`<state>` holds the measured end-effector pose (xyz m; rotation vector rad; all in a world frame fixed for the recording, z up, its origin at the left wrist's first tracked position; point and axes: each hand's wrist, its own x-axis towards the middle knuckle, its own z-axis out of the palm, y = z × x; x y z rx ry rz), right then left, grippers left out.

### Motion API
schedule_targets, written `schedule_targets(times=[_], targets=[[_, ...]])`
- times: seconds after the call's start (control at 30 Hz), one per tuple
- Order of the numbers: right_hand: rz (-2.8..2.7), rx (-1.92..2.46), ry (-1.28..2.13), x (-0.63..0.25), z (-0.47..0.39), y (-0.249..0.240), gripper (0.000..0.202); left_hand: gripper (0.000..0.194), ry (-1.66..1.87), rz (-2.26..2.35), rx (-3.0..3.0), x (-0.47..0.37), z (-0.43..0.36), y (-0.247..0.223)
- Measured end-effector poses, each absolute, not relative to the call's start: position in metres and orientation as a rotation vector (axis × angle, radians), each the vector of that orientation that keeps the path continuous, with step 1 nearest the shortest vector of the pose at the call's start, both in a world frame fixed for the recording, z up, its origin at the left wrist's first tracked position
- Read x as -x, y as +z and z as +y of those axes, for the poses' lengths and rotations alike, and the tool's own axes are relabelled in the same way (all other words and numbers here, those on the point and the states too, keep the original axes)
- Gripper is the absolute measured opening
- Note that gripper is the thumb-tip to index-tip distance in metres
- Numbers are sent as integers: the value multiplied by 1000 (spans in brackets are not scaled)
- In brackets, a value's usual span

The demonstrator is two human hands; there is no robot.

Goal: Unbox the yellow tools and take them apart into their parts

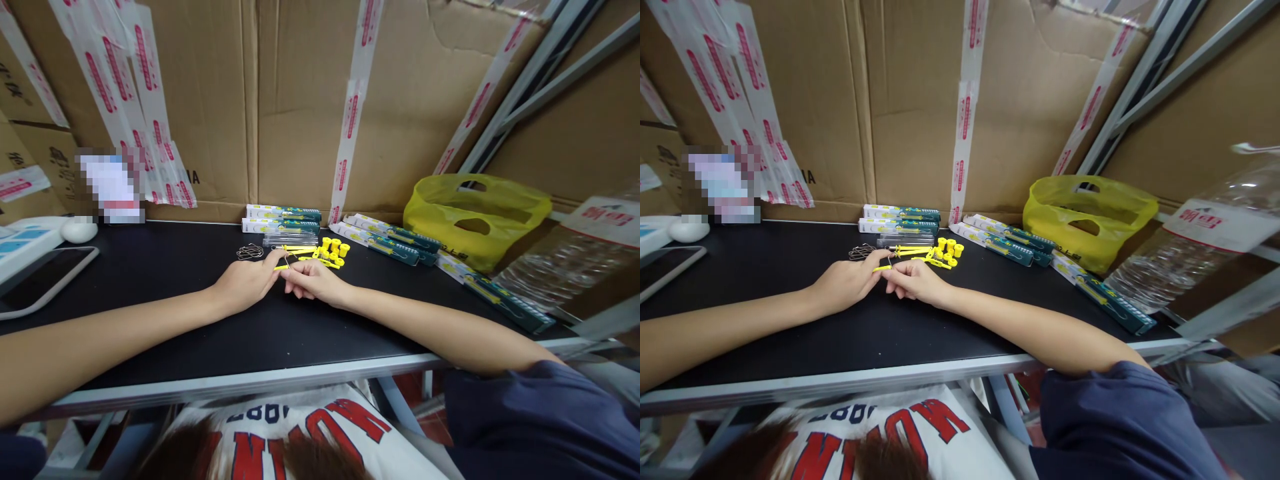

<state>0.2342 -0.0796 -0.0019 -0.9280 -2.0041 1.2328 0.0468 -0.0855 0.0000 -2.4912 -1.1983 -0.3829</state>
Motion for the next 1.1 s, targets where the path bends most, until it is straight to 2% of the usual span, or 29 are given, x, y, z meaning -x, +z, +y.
schedule_targets(times=[0.1, 0.2, 0.33, 0.6, 0.77, 0.93, 1.1], targets=[[-1991, 917, 1247, -234, -78, -3, 51, 32, -385, -1173, 2491, -48, -87, 1], [-2066, 888, 1081, -234, -84, -3, 49, 29, -378, -1160, 2507, -46, -83, 2], [-2358, 658, 855, -231, -104, -1, 43, 31, -468, -1435, 2399, -32, -68, 4], [-2242, 740, 986, -232, -105, -1, 44, 34, -522, -1339, 2444, -29, -64, 1], [-2210, 781, 986, -237, -90, -3, 42, 29, -700, -1350, 2552, -31, -67, 5], [-2287, 952, 596, -252, -62, -6, 39, 24, -959, -1320, 2603, -26, -66, 6], [-2432, 1090, 246, -241, -43, 8, 34, 30, -1285, -1306, 2548, -22, -63, 4]])
